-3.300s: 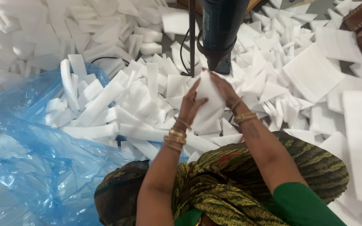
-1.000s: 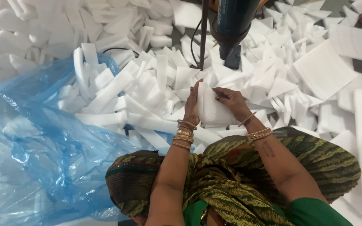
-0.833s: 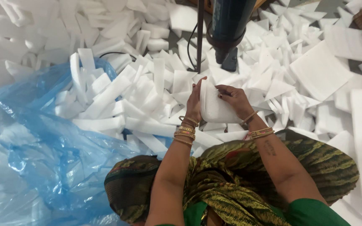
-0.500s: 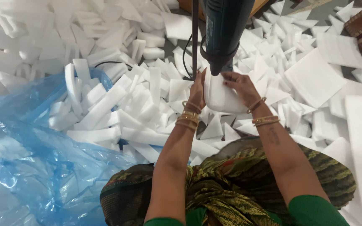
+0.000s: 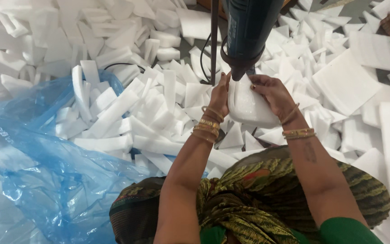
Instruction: The person sits on the floor surrounded by white foam scraps and a blue plastic sheet. They repeatedly pick up individual foam pieces, inspect them, and place them back down or into a pile.
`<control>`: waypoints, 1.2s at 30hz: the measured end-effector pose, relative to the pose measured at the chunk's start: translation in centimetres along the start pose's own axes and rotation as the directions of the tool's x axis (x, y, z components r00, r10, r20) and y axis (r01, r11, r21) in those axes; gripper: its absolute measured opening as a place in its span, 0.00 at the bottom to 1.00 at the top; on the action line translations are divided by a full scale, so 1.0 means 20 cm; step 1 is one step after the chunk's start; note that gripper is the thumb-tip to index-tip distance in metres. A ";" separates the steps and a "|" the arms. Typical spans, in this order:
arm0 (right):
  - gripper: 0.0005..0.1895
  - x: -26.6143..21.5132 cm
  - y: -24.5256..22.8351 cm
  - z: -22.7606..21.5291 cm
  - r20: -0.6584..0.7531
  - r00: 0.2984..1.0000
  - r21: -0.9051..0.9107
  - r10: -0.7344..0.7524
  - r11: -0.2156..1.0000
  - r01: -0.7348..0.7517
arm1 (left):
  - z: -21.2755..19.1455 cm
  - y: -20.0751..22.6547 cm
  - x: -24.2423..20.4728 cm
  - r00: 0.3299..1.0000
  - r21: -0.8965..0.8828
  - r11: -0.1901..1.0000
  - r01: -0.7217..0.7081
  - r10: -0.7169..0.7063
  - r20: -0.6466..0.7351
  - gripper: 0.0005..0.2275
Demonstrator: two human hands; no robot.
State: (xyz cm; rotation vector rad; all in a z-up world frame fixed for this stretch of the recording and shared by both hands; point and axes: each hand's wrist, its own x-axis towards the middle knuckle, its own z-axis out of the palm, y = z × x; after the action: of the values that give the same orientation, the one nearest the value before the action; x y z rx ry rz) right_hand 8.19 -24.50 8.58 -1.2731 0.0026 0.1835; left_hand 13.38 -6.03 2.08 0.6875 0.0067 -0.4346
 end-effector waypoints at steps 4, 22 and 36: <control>0.20 -0.20 0.00 0.10 -0.005 1.000 -0.087 0.006 0.996 -0.006 | 0.03 -0.05 -0.25 1.000 -0.018 1.000 -0.017 0.017 -0.005 0.22; 0.20 -0.43 0.21 0.37 0.082 0.997 -0.331 0.002 0.943 0.025 | -0.03 -0.06 -0.76 0.972 0.345 0.938 -0.005 0.085 -0.217 0.24; 0.23 -0.46 0.28 0.39 0.129 0.992 -0.548 0.007 0.834 0.065 | -0.11 -0.06 -0.79 0.972 0.293 0.954 -0.060 0.123 -0.199 0.27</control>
State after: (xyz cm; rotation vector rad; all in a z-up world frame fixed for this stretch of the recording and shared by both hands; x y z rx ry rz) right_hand -2.50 -16.74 6.52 -1.8397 -0.1925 0.2494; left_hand -1.23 0.57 2.00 1.0143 0.1186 -0.2708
